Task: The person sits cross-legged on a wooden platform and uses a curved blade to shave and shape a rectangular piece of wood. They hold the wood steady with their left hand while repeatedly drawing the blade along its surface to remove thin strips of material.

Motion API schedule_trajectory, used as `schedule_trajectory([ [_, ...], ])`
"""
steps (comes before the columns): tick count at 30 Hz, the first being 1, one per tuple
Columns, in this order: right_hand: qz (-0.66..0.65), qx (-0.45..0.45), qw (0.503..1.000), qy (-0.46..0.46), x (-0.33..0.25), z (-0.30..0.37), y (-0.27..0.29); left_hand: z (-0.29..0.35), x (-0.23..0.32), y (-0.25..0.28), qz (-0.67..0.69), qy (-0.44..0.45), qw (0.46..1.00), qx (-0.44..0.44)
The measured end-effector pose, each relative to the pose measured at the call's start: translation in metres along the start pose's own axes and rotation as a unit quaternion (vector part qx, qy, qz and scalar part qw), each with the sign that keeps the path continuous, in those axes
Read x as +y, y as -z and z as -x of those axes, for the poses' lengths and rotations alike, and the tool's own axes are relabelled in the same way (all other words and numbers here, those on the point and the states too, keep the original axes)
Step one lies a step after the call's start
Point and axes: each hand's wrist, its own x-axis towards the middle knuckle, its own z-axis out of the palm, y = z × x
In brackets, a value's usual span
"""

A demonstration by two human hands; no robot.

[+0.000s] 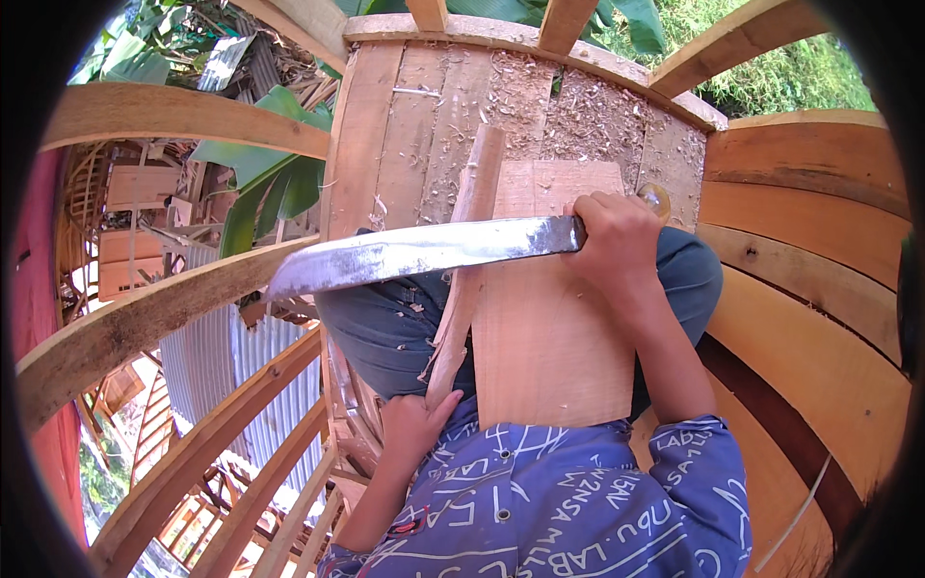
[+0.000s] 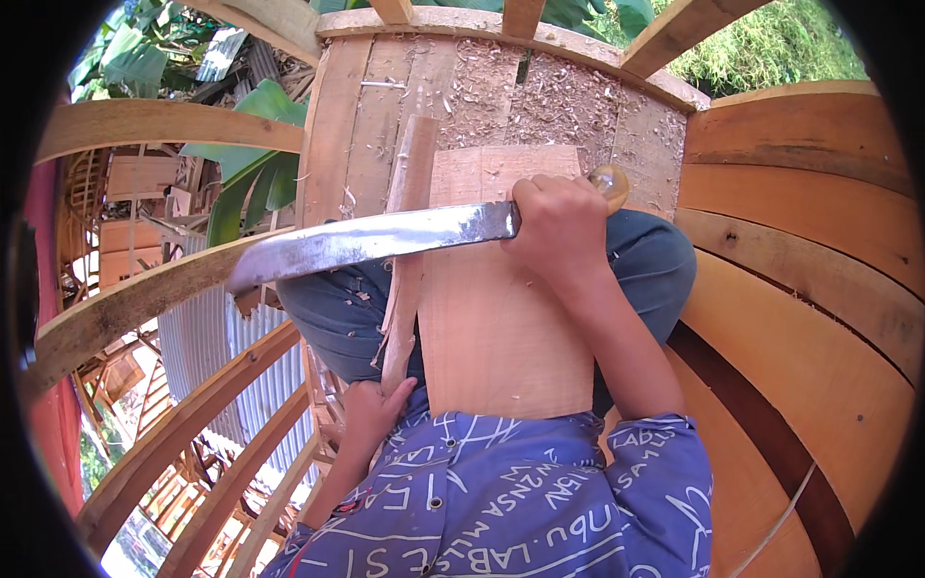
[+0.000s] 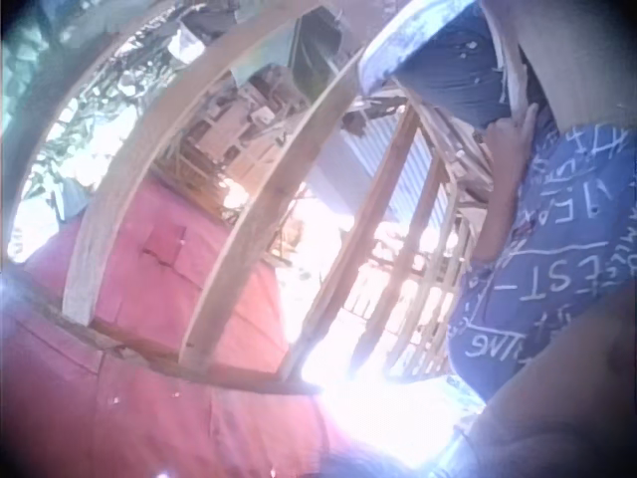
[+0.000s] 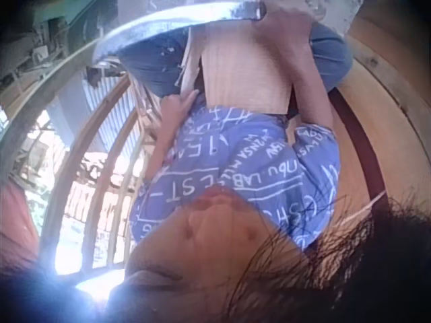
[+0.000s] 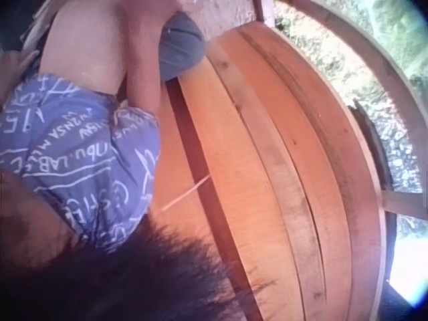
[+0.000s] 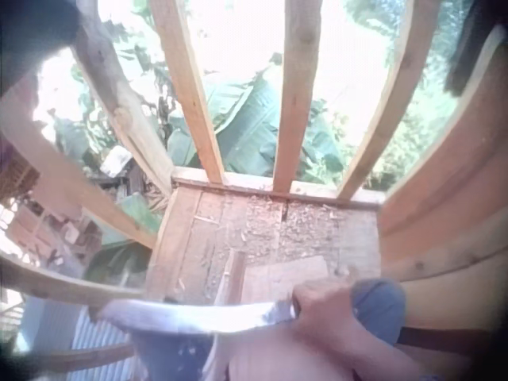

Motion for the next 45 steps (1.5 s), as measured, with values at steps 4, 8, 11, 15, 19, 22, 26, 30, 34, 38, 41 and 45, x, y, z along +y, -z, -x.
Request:
schedule_trajectory([
  [4, 0.054, 0.028, 0.993, -0.104, 0.047, -0.016, 0.01, 0.003, -0.011, -0.006, -0.034, -0.001, 0.999, 0.026],
  [8, 0.123, 0.041, 0.943, -0.306, 0.114, -0.014, 0.023, 0.002, 0.019, 0.003, -0.014, -0.01, 0.999, 0.042],
  [11, 0.075, 0.047, 0.934, -0.347, 0.129, -0.002, 0.035, 0.003, 0.008, -0.002, -0.041, -0.008, 0.998, 0.053],
  [15, -0.02, 0.037, 0.945, -0.325, 0.118, 0.014, 0.022, 0.002, 0.006, -0.001, -0.034, -0.035, 0.995, 0.083],
  [19, -0.017, 0.048, 0.966, -0.253, 0.124, 0.009, 0.003, 0.006, 0.018, 0.003, -0.032, -0.038, 0.995, 0.089],
  [22, 0.016, 0.038, 0.98, -0.195, 0.129, 0.006, -0.003, 0.01, 0.05, 0.019, -0.129, 0.049, 0.99, -0.026],
  [26, 0.041, 0.035, 0.982, -0.182, 0.133, 0.01, -0.013, 0.012, 0.032, 0.005, -0.049, -0.037, 0.997, 0.04],
  [30, 0.051, 0.023, 0.983, -0.172, 0.117, 0.004, -0.007, 0.01, 0.0, -0.001, -0.08, -0.073, 0.991, 0.083],
  [34, -0.007, 0.095, 0.982, -0.162, 0.107, 0.014, 0.0, 0.013, 0.011, 0.01, -0.117, -0.099, 0.986, 0.068],
  [38, -0.089, 0.125, 0.981, -0.116, 0.092, 0.011, -0.001, 0.019, 0.015, 0.017, -0.113, -0.077, 0.989, 0.051],
  [41, -0.141, 0.108, 0.981, -0.079, 0.077, 0.012, 0.001, 0.022, 0.009, 0.014, -0.147, -0.09, 0.983, 0.062],
  [45, -0.155, 0.083, 0.984, 0.002, 0.069, 0.017, -0.005, 0.021, 0.012, 0.007, -0.153, -0.1, 0.98, 0.075],
])
